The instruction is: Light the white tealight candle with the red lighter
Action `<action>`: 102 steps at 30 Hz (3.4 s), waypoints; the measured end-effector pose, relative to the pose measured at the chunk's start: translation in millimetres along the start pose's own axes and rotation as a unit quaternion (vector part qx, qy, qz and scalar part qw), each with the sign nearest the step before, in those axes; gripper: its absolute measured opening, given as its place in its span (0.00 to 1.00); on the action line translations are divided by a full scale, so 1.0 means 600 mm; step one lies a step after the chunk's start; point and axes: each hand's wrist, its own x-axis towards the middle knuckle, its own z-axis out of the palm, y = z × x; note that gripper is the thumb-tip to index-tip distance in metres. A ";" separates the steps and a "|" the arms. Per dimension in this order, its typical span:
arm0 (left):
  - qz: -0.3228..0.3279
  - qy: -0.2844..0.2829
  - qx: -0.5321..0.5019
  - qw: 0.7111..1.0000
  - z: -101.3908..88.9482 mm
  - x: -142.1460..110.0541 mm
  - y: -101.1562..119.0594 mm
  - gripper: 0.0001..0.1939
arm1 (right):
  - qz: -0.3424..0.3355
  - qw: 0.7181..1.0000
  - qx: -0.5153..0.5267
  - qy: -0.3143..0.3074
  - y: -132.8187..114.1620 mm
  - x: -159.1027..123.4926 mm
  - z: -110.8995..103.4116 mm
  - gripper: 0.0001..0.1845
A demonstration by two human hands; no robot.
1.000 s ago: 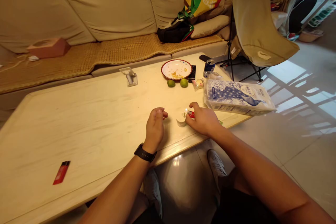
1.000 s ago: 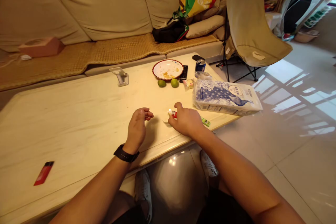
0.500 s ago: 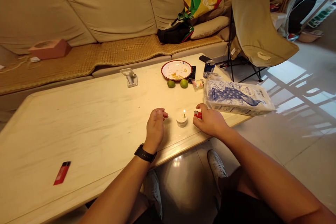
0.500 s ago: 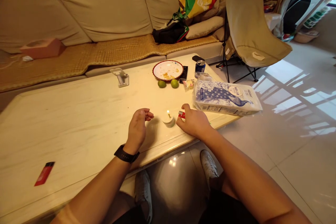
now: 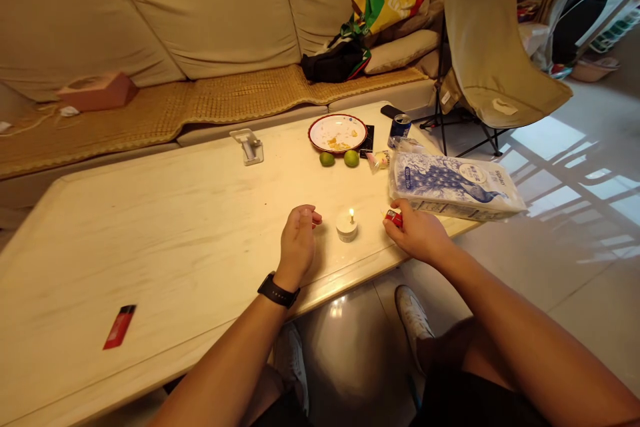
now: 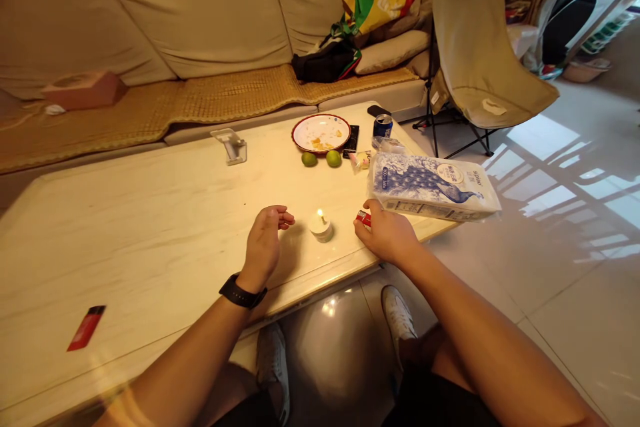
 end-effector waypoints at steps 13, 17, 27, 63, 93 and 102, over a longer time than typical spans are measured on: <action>0.001 0.002 0.006 1.000 -0.002 0.001 -0.004 0.20 | -0.006 1.000 -0.014 -0.024 0.007 -0.004 0.008 0.23; 0.008 -0.007 0.003 1.000 -0.004 0.001 -0.006 0.21 | -0.025 0.999 -0.045 -0.015 0.006 -0.003 0.009 0.19; 0.014 -0.013 -0.005 1.000 0.000 0.000 -0.006 0.20 | -0.046 0.996 -0.070 -0.018 -0.020 -0.004 0.007 0.24; 0.018 -0.009 -0.005 1.000 -0.005 0.000 -0.002 0.20 | -0.033 0.999 -0.020 0.014 -0.100 0.020 -0.011 0.26; 0.004 -0.003 0.001 1.000 0.000 0.000 -0.003 0.20 | 0.003 0.999 -0.038 -0.004 0.016 -0.001 0.004 0.25; 0.021 -0.014 0.002 1.000 -0.005 0.002 -0.011 0.20 | -0.005 0.999 -0.040 -0.009 0.015 -0.005 0.003 0.24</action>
